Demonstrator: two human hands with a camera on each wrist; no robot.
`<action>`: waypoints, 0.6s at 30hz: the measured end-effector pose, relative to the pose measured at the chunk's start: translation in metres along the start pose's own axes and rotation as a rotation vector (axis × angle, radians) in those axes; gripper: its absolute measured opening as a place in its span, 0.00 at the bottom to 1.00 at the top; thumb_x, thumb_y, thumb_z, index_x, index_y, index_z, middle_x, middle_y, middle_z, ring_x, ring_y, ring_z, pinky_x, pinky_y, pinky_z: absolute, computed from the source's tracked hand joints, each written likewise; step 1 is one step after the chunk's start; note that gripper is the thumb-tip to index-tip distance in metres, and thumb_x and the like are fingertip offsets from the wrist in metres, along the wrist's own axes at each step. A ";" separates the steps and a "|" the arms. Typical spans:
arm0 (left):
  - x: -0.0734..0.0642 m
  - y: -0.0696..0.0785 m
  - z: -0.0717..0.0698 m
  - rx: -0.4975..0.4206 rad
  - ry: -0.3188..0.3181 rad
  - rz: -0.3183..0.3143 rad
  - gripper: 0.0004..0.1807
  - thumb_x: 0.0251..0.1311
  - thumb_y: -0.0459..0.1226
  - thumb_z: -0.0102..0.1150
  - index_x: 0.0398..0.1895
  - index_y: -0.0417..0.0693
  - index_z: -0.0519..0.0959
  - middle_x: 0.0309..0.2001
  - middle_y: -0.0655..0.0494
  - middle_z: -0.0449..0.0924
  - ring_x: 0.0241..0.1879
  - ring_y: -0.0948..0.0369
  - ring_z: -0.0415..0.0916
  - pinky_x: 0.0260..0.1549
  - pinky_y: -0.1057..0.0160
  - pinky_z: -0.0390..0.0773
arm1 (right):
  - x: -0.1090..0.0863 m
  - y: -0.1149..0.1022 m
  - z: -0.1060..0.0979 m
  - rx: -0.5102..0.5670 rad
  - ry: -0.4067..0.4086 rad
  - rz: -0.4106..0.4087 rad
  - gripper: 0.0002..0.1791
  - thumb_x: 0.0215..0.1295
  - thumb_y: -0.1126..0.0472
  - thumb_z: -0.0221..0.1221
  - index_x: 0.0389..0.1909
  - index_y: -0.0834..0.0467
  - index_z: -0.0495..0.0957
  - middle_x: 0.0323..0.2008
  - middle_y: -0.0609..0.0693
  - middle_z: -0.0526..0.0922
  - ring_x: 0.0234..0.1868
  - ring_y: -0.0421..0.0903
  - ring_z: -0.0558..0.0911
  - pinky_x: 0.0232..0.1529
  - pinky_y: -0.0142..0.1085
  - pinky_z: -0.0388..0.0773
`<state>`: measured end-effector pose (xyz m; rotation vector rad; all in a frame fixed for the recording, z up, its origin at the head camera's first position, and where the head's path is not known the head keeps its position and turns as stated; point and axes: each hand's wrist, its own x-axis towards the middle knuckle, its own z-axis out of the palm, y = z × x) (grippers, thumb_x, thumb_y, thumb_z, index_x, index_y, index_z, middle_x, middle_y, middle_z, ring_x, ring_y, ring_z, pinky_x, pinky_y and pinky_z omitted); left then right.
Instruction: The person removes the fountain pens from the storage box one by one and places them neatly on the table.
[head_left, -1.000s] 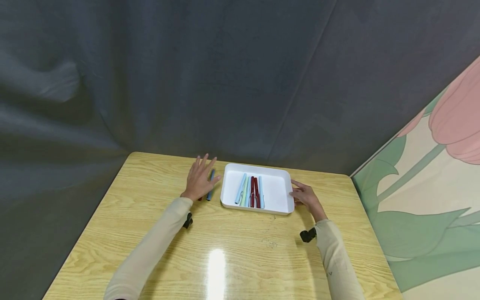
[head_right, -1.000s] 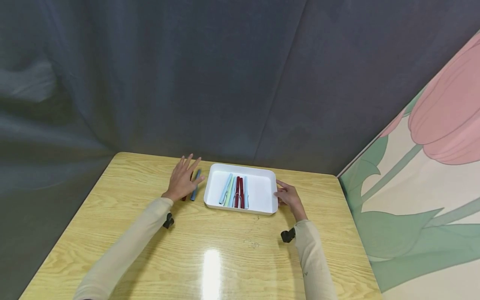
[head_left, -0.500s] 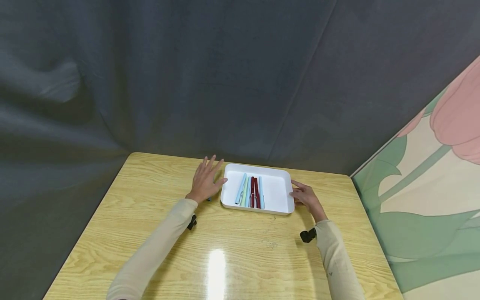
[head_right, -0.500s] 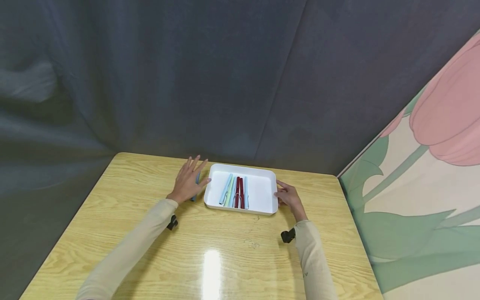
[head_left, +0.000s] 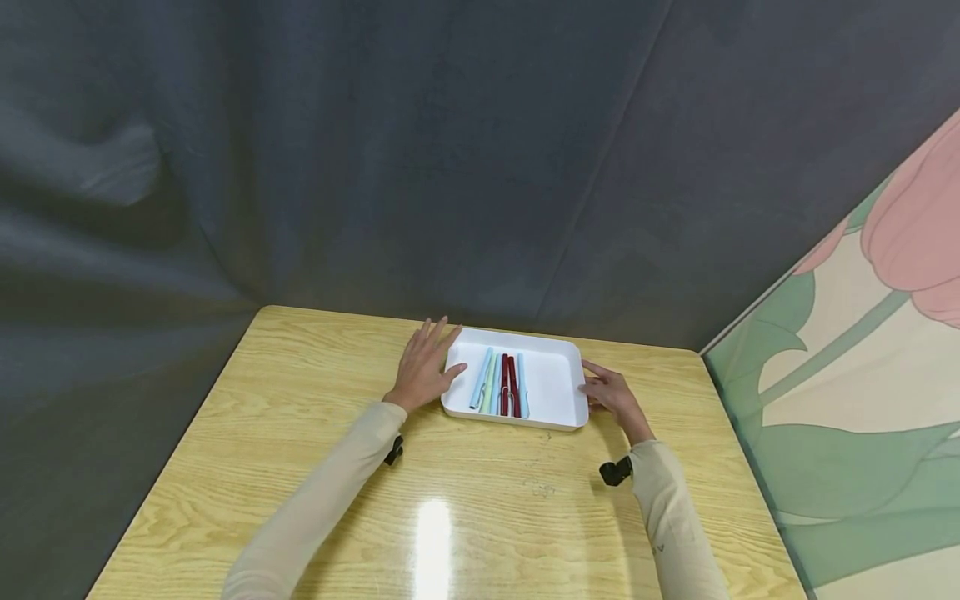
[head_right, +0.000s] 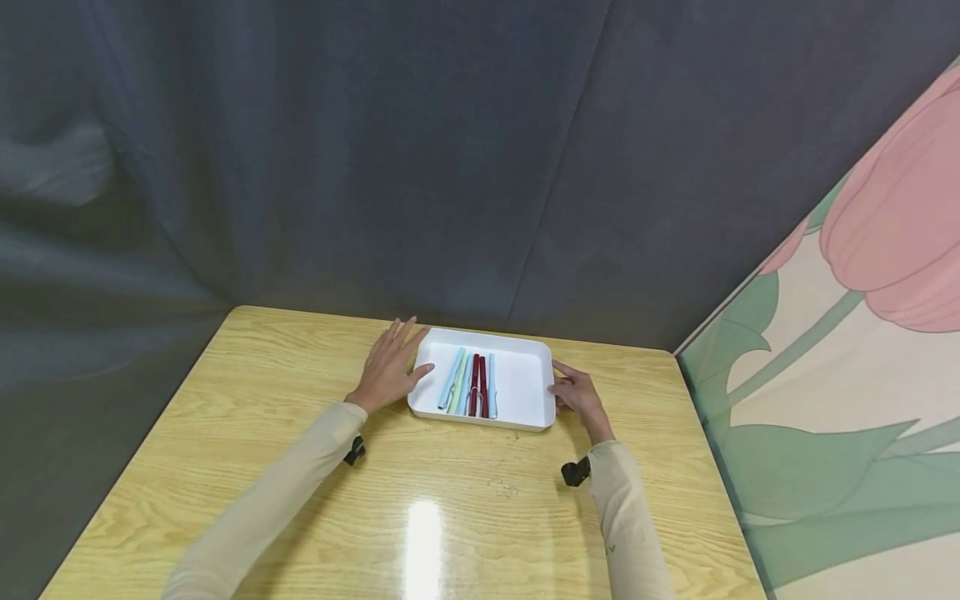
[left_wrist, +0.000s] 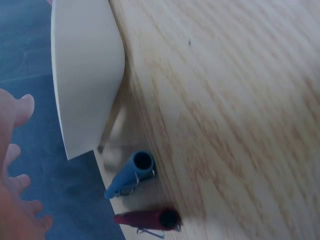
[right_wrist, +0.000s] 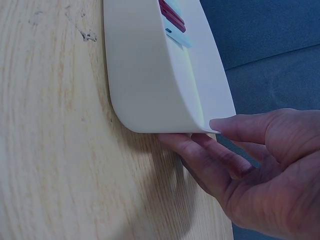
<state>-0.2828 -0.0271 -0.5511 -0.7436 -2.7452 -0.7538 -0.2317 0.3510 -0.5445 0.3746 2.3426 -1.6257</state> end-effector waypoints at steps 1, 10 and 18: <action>0.000 0.001 0.001 -0.006 0.001 0.005 0.39 0.72 0.52 0.62 0.82 0.51 0.63 0.82 0.40 0.54 0.81 0.35 0.47 0.78 0.35 0.51 | 0.000 0.000 0.000 -0.004 -0.002 -0.003 0.36 0.77 0.69 0.57 0.82 0.61 0.56 0.70 0.76 0.69 0.36 0.40 0.86 0.34 0.34 0.85; 0.002 0.010 0.004 0.028 -0.017 0.037 0.39 0.73 0.51 0.62 0.82 0.52 0.63 0.82 0.41 0.55 0.81 0.37 0.47 0.77 0.36 0.54 | 0.000 -0.001 0.000 0.009 -0.001 -0.009 0.36 0.76 0.70 0.56 0.82 0.61 0.57 0.70 0.76 0.70 0.37 0.42 0.86 0.35 0.35 0.85; 0.002 0.015 0.010 0.030 -0.042 0.056 0.38 0.74 0.51 0.61 0.82 0.52 0.62 0.83 0.43 0.54 0.82 0.39 0.45 0.77 0.34 0.54 | -0.001 -0.001 -0.001 0.005 0.003 -0.018 0.36 0.76 0.69 0.56 0.81 0.62 0.57 0.69 0.76 0.71 0.38 0.43 0.87 0.34 0.35 0.84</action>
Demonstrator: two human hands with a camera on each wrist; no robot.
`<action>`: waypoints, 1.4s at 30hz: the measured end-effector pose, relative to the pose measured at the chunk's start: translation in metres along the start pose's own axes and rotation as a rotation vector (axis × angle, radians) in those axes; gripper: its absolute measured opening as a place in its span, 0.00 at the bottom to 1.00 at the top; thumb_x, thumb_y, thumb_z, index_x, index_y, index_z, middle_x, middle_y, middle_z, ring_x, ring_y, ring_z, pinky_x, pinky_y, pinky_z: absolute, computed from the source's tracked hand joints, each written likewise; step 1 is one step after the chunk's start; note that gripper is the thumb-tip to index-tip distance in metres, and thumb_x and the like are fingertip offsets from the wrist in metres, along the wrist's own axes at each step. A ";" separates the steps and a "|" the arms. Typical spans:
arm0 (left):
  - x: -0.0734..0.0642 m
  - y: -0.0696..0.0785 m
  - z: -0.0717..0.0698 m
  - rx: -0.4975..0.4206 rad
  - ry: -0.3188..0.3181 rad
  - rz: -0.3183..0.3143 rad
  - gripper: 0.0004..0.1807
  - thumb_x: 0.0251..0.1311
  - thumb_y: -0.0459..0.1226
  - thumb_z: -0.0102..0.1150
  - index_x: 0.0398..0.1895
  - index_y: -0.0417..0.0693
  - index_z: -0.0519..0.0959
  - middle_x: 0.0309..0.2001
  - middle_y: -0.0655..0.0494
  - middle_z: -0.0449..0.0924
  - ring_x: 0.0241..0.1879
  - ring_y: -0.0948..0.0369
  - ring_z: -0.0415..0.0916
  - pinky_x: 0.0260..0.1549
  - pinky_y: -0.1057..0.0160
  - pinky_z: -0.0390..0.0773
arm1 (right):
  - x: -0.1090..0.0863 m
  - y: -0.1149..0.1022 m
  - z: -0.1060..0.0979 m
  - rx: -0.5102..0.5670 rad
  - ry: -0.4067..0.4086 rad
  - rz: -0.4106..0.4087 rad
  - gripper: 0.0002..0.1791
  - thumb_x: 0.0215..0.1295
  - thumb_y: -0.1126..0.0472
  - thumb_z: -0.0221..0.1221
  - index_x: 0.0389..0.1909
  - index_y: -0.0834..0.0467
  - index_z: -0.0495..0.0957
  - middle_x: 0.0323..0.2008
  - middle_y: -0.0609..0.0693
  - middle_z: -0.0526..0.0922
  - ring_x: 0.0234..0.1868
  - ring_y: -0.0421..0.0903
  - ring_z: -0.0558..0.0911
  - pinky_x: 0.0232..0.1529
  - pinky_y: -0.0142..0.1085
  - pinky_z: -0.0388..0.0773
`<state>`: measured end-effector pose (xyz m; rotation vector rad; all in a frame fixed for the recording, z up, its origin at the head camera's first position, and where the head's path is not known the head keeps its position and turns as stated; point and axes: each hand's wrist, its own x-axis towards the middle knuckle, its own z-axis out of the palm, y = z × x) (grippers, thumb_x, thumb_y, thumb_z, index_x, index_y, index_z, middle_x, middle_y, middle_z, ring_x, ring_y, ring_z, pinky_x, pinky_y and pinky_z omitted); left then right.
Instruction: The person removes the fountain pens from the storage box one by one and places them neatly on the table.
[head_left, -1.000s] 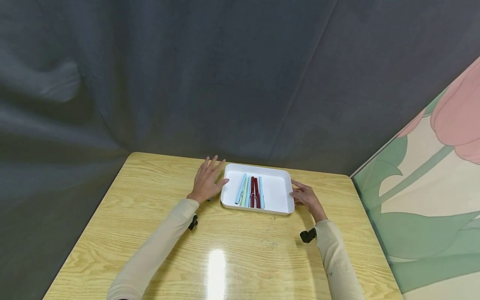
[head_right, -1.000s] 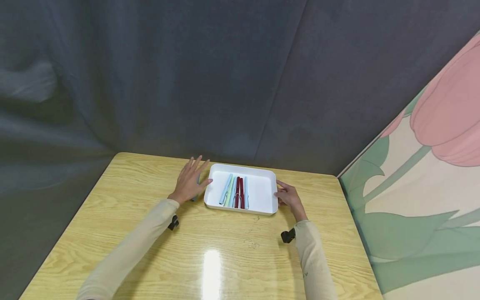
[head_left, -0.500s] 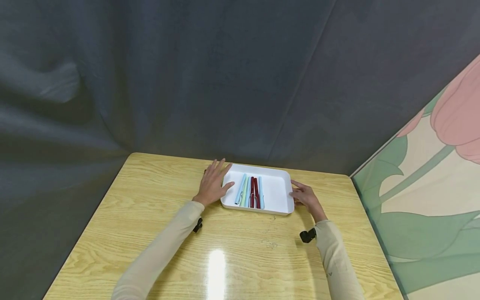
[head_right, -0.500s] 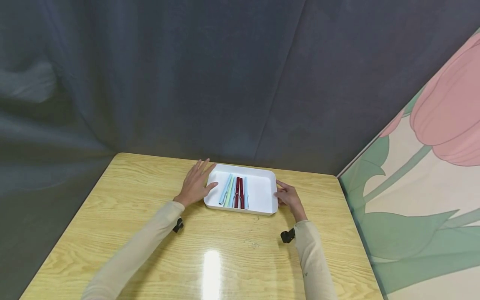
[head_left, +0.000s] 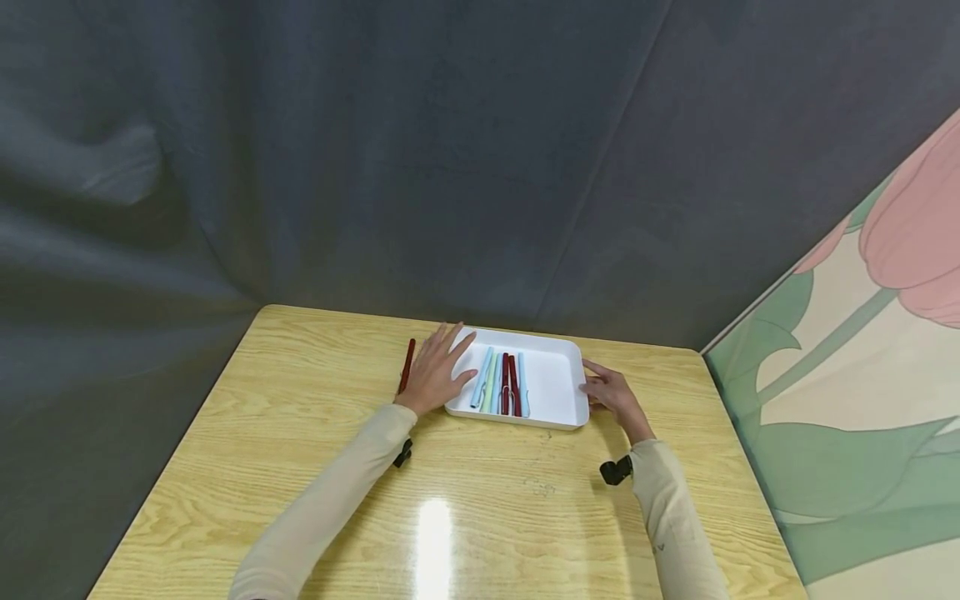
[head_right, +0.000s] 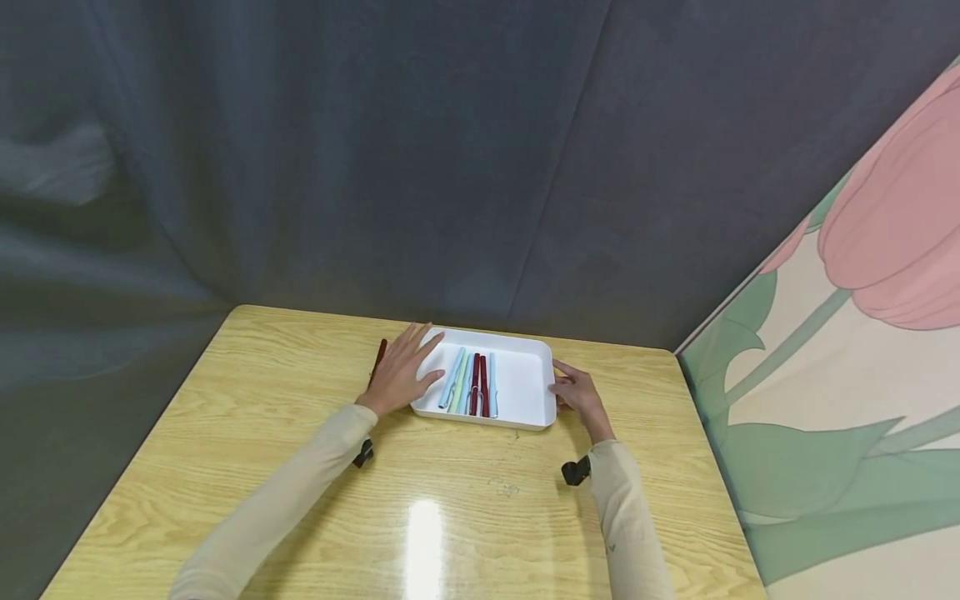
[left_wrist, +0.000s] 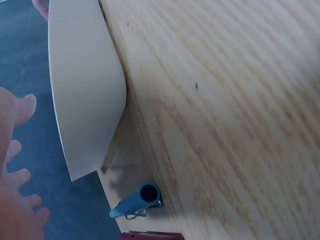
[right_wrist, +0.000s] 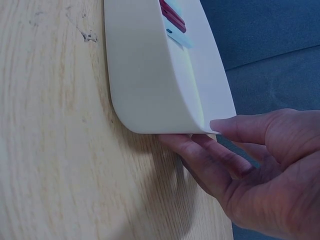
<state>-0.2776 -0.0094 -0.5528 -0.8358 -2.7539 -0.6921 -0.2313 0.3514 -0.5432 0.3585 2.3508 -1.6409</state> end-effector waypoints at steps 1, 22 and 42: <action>0.000 0.000 0.001 0.003 0.004 0.007 0.38 0.74 0.50 0.61 0.82 0.51 0.63 0.83 0.43 0.54 0.82 0.38 0.46 0.76 0.34 0.55 | 0.000 0.000 0.000 -0.001 0.002 0.002 0.36 0.76 0.69 0.56 0.81 0.62 0.57 0.69 0.76 0.71 0.38 0.43 0.87 0.34 0.35 0.84; 0.000 0.013 0.015 -0.066 -0.050 0.063 0.35 0.74 0.45 0.62 0.80 0.48 0.65 0.80 0.40 0.60 0.79 0.38 0.56 0.74 0.36 0.61 | -0.002 0.000 0.000 -0.016 0.010 0.003 0.36 0.76 0.69 0.56 0.81 0.62 0.57 0.69 0.75 0.70 0.40 0.44 0.88 0.35 0.36 0.85; 0.002 0.026 0.020 -0.039 -0.189 0.007 0.29 0.76 0.44 0.60 0.77 0.50 0.70 0.73 0.44 0.71 0.70 0.44 0.71 0.66 0.40 0.75 | -0.001 -0.001 0.000 -0.004 0.023 0.012 0.36 0.76 0.71 0.57 0.81 0.61 0.58 0.67 0.76 0.72 0.38 0.42 0.86 0.34 0.34 0.85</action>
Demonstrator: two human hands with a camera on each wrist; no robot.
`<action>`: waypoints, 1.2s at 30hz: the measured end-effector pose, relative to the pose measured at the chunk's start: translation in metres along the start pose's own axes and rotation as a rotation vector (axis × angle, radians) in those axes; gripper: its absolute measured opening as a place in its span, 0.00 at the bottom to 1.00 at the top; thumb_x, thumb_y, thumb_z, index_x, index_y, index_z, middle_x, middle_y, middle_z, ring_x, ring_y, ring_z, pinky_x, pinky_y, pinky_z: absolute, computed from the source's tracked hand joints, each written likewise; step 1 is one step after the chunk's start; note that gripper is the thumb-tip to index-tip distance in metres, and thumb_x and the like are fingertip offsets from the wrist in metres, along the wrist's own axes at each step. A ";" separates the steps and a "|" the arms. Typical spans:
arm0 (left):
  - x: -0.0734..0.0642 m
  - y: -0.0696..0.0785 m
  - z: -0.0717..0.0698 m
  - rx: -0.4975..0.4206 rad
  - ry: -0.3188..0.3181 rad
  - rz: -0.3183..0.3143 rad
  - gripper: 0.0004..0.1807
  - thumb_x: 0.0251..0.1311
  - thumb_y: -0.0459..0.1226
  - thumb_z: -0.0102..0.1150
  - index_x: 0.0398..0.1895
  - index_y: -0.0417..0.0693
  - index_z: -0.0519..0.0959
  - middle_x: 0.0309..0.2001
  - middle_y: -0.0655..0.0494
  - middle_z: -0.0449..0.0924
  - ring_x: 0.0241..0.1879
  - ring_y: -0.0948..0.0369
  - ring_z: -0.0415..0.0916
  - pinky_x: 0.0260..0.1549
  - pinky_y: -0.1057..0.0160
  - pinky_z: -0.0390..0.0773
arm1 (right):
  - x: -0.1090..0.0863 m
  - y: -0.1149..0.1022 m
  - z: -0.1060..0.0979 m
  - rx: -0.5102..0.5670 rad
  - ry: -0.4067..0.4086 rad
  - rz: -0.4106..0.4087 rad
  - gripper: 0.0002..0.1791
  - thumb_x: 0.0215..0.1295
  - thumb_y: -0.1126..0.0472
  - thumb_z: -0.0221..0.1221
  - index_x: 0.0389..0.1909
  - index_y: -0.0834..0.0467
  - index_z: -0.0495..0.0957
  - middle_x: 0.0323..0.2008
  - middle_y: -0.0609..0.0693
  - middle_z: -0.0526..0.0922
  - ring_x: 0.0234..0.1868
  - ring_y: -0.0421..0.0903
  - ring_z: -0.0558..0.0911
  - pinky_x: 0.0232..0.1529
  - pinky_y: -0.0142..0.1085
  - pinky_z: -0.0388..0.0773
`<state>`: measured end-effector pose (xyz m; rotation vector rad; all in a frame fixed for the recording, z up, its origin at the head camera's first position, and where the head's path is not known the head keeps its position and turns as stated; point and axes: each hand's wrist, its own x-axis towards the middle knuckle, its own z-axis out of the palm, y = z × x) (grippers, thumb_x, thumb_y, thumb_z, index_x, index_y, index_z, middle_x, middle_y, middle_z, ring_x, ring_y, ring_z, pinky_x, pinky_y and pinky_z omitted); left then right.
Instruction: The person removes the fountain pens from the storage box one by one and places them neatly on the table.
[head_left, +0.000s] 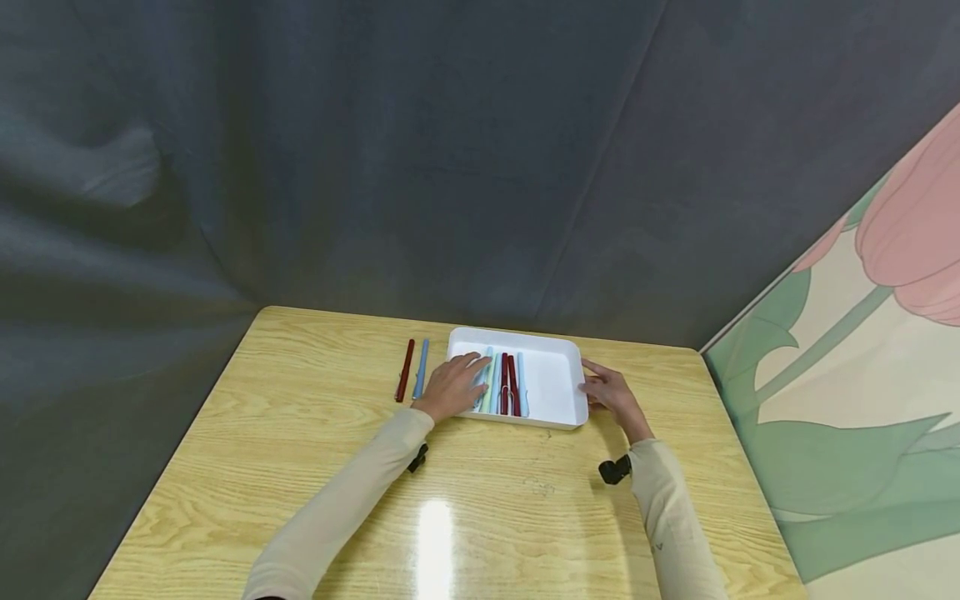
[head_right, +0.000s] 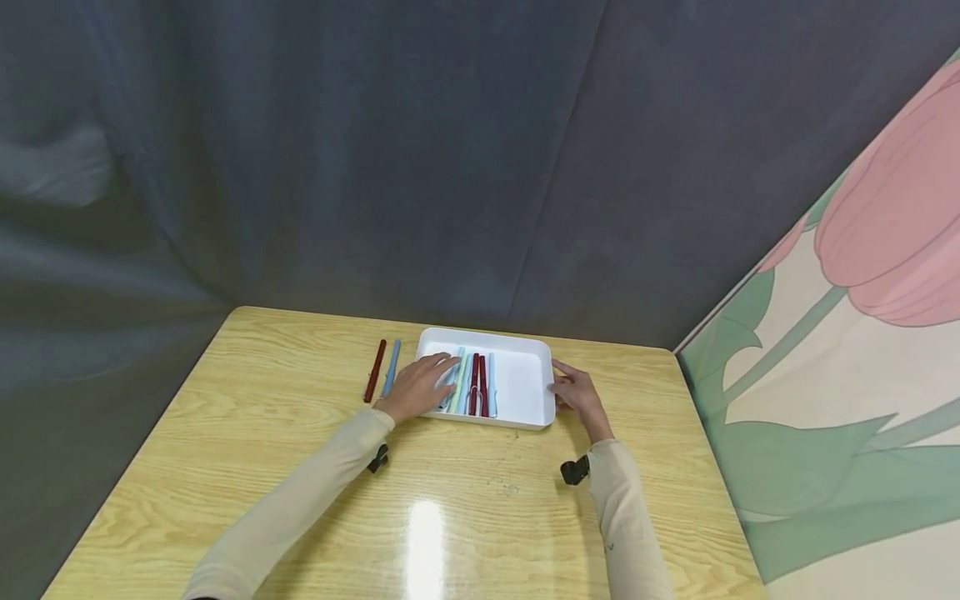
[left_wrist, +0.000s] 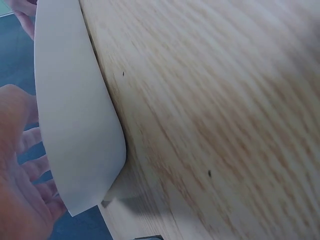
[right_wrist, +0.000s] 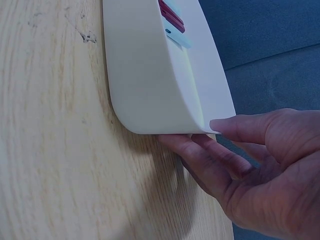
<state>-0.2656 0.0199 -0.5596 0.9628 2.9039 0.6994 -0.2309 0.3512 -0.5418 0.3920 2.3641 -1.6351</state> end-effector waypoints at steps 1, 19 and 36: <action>0.000 0.000 0.000 0.005 -0.003 -0.003 0.29 0.76 0.44 0.60 0.76 0.50 0.71 0.72 0.44 0.72 0.69 0.44 0.72 0.65 0.41 0.76 | 0.000 0.000 0.000 0.004 0.003 0.003 0.36 0.76 0.71 0.57 0.81 0.61 0.58 0.67 0.76 0.72 0.37 0.42 0.86 0.34 0.34 0.85; -0.001 0.004 0.000 0.005 -0.020 0.010 0.20 0.77 0.39 0.57 0.66 0.43 0.79 0.60 0.44 0.82 0.55 0.47 0.80 0.54 0.46 0.82 | 0.002 -0.002 0.000 -0.007 0.003 0.021 0.36 0.76 0.70 0.57 0.82 0.60 0.58 0.69 0.75 0.71 0.38 0.43 0.87 0.35 0.36 0.86; 0.002 0.006 -0.001 -0.024 -0.062 -0.059 0.13 0.72 0.38 0.64 0.54 0.41 0.84 0.47 0.47 0.80 0.44 0.52 0.78 0.43 0.53 0.83 | 0.001 -0.001 -0.001 -0.006 -0.001 0.034 0.36 0.76 0.69 0.58 0.82 0.59 0.58 0.69 0.75 0.70 0.37 0.43 0.87 0.35 0.35 0.86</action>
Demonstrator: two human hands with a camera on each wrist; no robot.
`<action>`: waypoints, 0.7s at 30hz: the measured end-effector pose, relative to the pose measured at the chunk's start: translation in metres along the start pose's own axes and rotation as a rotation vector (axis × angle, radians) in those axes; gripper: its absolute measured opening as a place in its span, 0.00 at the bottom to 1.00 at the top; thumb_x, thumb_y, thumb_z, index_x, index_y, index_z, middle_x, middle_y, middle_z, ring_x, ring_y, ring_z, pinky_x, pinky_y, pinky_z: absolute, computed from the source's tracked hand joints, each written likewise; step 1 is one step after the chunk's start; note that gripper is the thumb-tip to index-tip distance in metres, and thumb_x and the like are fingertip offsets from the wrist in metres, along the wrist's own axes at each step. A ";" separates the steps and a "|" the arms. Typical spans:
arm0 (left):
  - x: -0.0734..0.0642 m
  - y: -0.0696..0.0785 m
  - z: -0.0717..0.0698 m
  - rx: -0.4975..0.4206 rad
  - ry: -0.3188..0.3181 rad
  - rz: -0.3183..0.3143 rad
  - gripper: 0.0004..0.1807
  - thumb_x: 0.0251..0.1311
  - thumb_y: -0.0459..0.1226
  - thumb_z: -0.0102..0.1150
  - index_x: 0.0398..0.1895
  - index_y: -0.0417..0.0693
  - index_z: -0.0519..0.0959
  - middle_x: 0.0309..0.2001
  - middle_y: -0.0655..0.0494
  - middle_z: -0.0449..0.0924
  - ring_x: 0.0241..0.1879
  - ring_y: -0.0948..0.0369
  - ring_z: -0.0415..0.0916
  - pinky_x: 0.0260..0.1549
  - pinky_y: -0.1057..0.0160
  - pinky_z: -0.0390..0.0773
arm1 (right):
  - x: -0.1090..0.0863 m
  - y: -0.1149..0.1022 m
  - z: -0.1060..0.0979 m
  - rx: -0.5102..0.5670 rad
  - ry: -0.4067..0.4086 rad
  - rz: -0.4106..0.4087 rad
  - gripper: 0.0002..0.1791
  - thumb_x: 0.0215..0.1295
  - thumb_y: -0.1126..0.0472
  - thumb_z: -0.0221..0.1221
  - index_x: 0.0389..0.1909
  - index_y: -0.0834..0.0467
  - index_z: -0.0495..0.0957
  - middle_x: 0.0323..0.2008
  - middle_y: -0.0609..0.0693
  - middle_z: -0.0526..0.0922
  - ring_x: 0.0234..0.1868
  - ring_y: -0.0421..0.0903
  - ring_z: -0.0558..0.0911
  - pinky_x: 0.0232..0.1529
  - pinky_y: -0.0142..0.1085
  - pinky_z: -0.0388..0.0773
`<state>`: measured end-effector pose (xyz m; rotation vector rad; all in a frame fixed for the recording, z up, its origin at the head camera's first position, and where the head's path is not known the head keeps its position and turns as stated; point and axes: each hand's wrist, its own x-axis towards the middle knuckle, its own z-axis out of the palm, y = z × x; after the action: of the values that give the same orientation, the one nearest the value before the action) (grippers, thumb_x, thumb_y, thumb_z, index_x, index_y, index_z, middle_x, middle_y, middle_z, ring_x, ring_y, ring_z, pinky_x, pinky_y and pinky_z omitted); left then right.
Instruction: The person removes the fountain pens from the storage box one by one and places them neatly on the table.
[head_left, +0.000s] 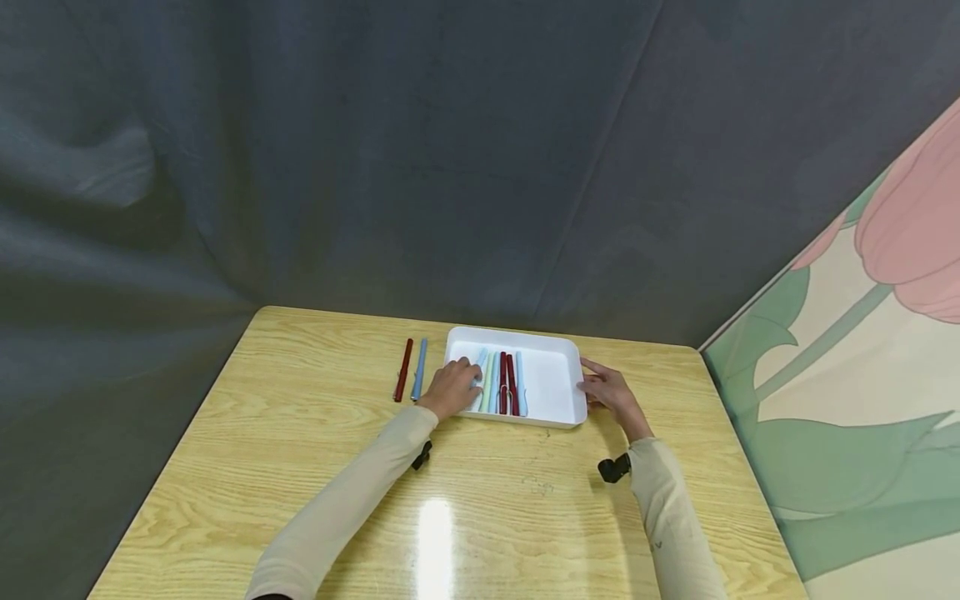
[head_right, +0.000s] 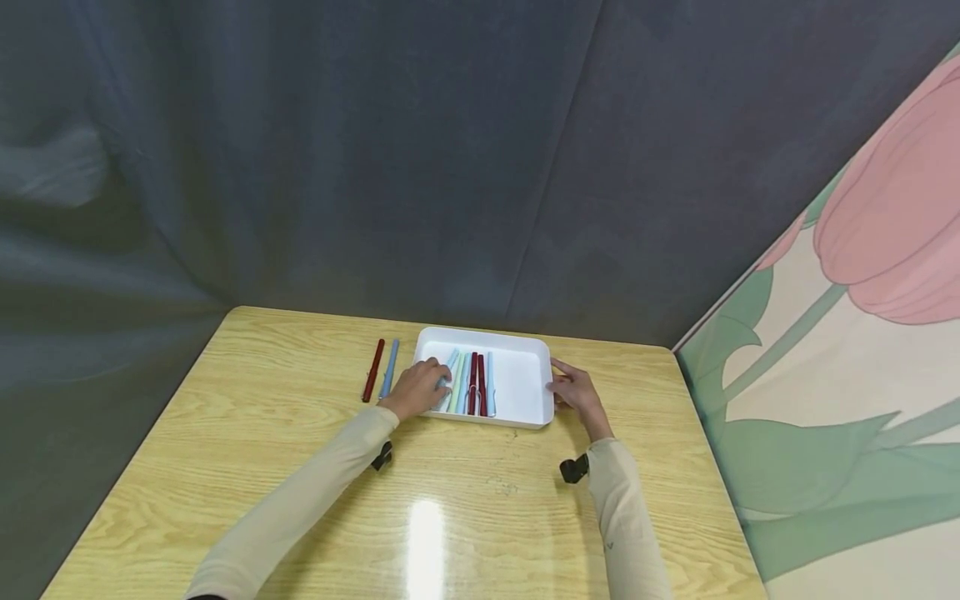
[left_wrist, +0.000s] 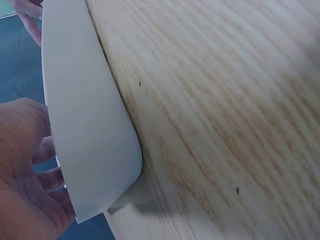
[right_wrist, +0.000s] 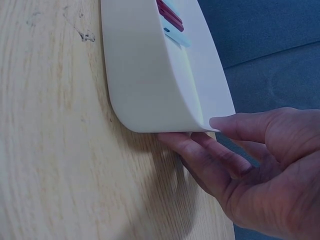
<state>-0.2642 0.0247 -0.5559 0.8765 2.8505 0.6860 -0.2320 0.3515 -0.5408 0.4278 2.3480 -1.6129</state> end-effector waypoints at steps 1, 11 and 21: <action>0.000 0.000 -0.001 -0.001 0.000 0.000 0.12 0.71 0.37 0.65 0.53 0.41 0.84 0.46 0.47 0.80 0.43 0.52 0.78 0.42 0.54 0.83 | 0.000 0.000 0.000 -0.004 0.002 0.002 0.36 0.76 0.69 0.58 0.82 0.59 0.58 0.70 0.75 0.70 0.38 0.43 0.87 0.35 0.36 0.86; 0.001 0.007 -0.004 -0.072 0.005 -0.093 0.05 0.66 0.28 0.67 0.41 0.37 0.81 0.39 0.46 0.77 0.37 0.52 0.77 0.40 0.52 0.82 | 0.000 0.000 0.000 0.019 -0.009 -0.006 0.36 0.77 0.69 0.57 0.82 0.59 0.57 0.69 0.75 0.71 0.34 0.40 0.86 0.33 0.35 0.85; 0.007 0.008 -0.004 -0.104 0.036 -0.156 0.16 0.59 0.27 0.70 0.48 0.36 0.77 0.37 0.42 0.80 0.37 0.49 0.79 0.39 0.49 0.83 | -0.002 -0.001 -0.002 0.023 -0.016 -0.008 0.36 0.77 0.68 0.58 0.82 0.59 0.57 0.69 0.75 0.71 0.36 0.40 0.87 0.36 0.36 0.85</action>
<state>-0.2669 0.0331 -0.5484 0.6260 2.8452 0.8288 -0.2304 0.3522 -0.5382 0.4092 2.3248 -1.6430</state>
